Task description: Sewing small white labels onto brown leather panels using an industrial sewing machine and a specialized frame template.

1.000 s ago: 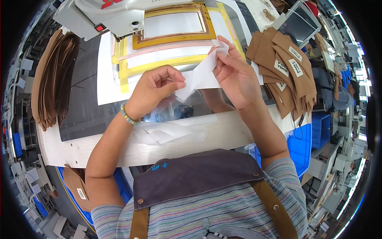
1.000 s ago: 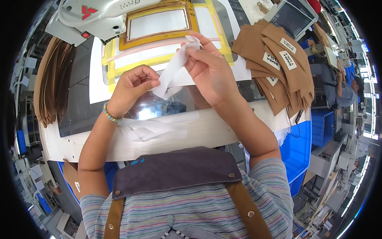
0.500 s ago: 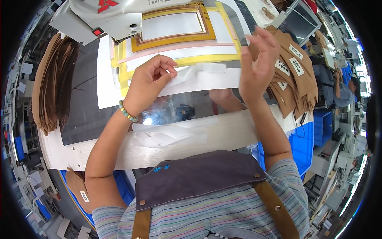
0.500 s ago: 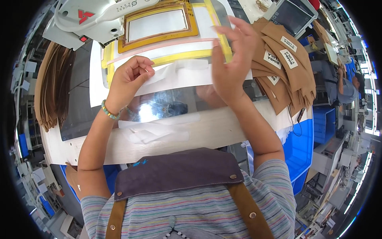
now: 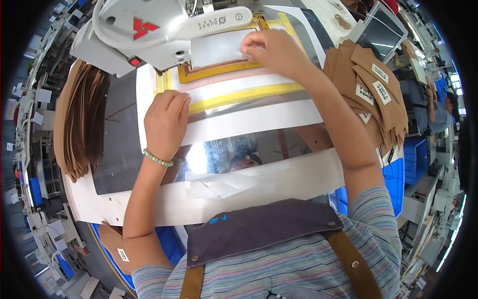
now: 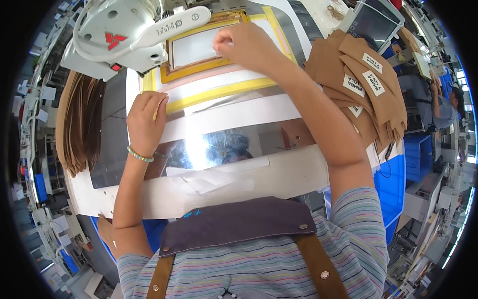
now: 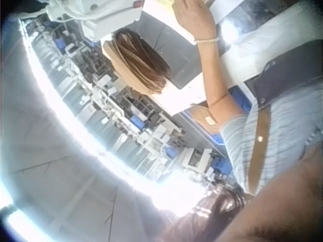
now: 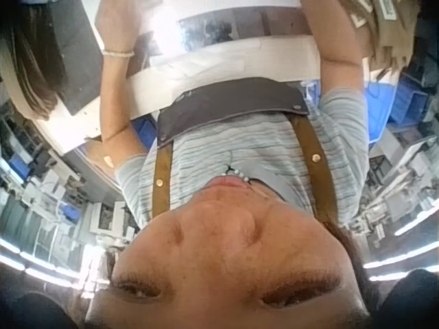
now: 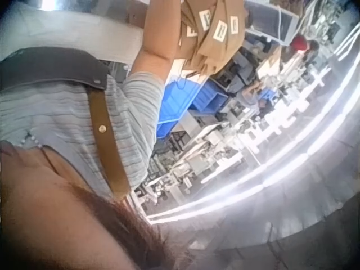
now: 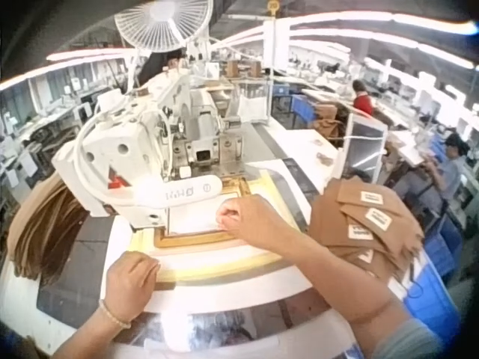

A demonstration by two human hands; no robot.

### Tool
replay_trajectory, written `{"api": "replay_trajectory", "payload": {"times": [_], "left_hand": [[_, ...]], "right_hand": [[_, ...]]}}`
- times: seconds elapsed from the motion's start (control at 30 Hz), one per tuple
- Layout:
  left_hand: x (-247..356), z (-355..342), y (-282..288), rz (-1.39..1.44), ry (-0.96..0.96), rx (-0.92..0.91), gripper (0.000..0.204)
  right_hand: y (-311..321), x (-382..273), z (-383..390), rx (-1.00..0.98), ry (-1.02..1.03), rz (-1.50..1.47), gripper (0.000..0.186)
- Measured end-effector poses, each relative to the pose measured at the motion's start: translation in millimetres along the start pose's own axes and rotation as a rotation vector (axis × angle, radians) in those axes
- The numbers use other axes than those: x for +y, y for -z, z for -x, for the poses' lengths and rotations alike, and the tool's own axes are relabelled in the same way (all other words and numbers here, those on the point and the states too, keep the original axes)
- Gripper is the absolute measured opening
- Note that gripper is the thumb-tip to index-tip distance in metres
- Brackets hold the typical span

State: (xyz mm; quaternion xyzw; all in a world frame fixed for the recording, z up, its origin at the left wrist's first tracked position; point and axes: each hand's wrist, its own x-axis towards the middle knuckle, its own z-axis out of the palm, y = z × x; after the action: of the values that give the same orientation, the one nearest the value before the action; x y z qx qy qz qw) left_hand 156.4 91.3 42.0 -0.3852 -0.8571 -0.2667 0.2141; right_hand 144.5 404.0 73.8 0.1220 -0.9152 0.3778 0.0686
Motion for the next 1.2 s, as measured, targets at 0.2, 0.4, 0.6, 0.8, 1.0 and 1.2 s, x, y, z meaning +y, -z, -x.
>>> {"api": "replay_trajectory", "payload": {"times": [0.2, 0.4, 0.6, 0.8, 1.0, 1.2], "left_hand": [[-20.6, 12.4, -11.5, -0.328, 0.043, -0.133, 0.041], [-28.4, 12.1, -16.6, -0.212, 0.14, -0.354, 0.073], [-33.6, 5.3, -24.4, -0.231, 0.118, -0.385, 0.086], [-33.7, 5.4, -26.8, -0.244, 0.114, -0.398, 0.087], [-34.7, 6.2, -27.7, -0.223, 0.142, -0.395, 0.087], [-30.4, 0.4, -27.6, -0.281, 0.14, -0.459, 0.078]], "right_hand": [[-32.8, 16.9, -66.4, -0.242, -0.095, 0.057, 0.021], [-48.3, 3.9, -87.3, -0.418, -0.234, -0.043, 0.026], [-51.6, 12.0, -104.5, -0.457, -0.201, 0.019, 0.018], [-43.3, 14.4, -111.5, -0.608, -0.168, 0.107, 0.03], [-62.8, -2.1, -105.3, -0.465, -0.168, 0.042, 0.031], [-63.5, -2.7, -106.8, -0.482, -0.166, 0.053, 0.033]]}}
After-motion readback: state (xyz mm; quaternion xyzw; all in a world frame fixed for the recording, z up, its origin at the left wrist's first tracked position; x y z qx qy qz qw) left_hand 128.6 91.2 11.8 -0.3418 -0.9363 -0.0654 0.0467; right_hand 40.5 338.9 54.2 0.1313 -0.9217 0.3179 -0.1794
